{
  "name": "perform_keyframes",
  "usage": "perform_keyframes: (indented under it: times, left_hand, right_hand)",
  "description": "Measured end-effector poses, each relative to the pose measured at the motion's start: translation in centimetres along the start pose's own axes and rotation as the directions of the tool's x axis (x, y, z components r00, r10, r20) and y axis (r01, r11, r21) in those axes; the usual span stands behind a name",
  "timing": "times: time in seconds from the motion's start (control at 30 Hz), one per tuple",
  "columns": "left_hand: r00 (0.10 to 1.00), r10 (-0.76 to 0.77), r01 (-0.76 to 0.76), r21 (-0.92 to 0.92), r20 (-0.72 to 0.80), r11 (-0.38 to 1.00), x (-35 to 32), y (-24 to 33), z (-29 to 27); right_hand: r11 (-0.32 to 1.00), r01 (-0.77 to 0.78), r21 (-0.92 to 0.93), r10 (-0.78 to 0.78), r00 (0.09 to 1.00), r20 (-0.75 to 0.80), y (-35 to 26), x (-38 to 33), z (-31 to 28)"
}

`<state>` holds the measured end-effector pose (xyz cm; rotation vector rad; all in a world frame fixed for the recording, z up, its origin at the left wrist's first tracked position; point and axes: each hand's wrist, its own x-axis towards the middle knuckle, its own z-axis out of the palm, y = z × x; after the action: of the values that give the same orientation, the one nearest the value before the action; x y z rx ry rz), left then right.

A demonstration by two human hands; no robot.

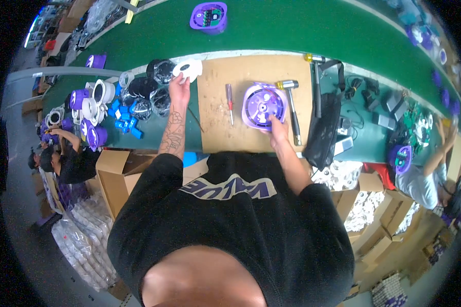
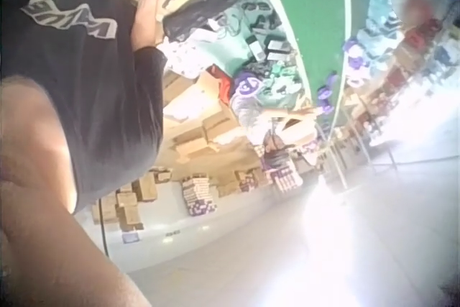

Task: The person assembles small white plastic fans into purple plastic housings using a hammer and a screwdriver.

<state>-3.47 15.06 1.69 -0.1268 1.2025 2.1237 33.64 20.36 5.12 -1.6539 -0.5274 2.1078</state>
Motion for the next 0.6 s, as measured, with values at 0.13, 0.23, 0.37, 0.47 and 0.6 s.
perform_keyframes:
  times: [0.13, 0.23, 0.37, 0.47, 0.6]
  left_hand:
    - [0.994, 0.1, -0.097, -0.051, 0.043, 0.994, 8.7, 1.4, 0.8]
    - [0.99, 0.121, -0.111, -0.138, 0.067, 0.984, 15.4, 2.1, 1.0]
    - [0.935, 0.349, -0.207, 0.694, -0.069, 0.689, 18.6, 1.0, 0.8]
    - [0.866, 0.499, -0.217, 0.925, 0.035, 0.313, 18.7, 0.3, 2.5]
    - [0.884, 0.449, -0.333, 0.85, 0.13, 0.409, 18.0, 0.9, 4.0]
  right_hand:
    - [0.995, 0.054, 0.083, -0.051, 0.998, -0.037, -3.7, 1.2, 3.6]
    - [0.981, 0.162, 0.111, -0.164, 0.987, 0.004, -8.4, 5.7, 7.1]
    - [0.962, 0.253, 0.098, -0.249, 0.967, -0.053, -12.1, 13.2, 12.0]
    - [0.945, 0.272, 0.18, -0.267, 0.962, -0.05, -15.0, 16.9, 12.8]
    - [0.985, 0.161, 0.061, -0.166, 0.982, 0.088, -17.1, 17.3, 16.3]
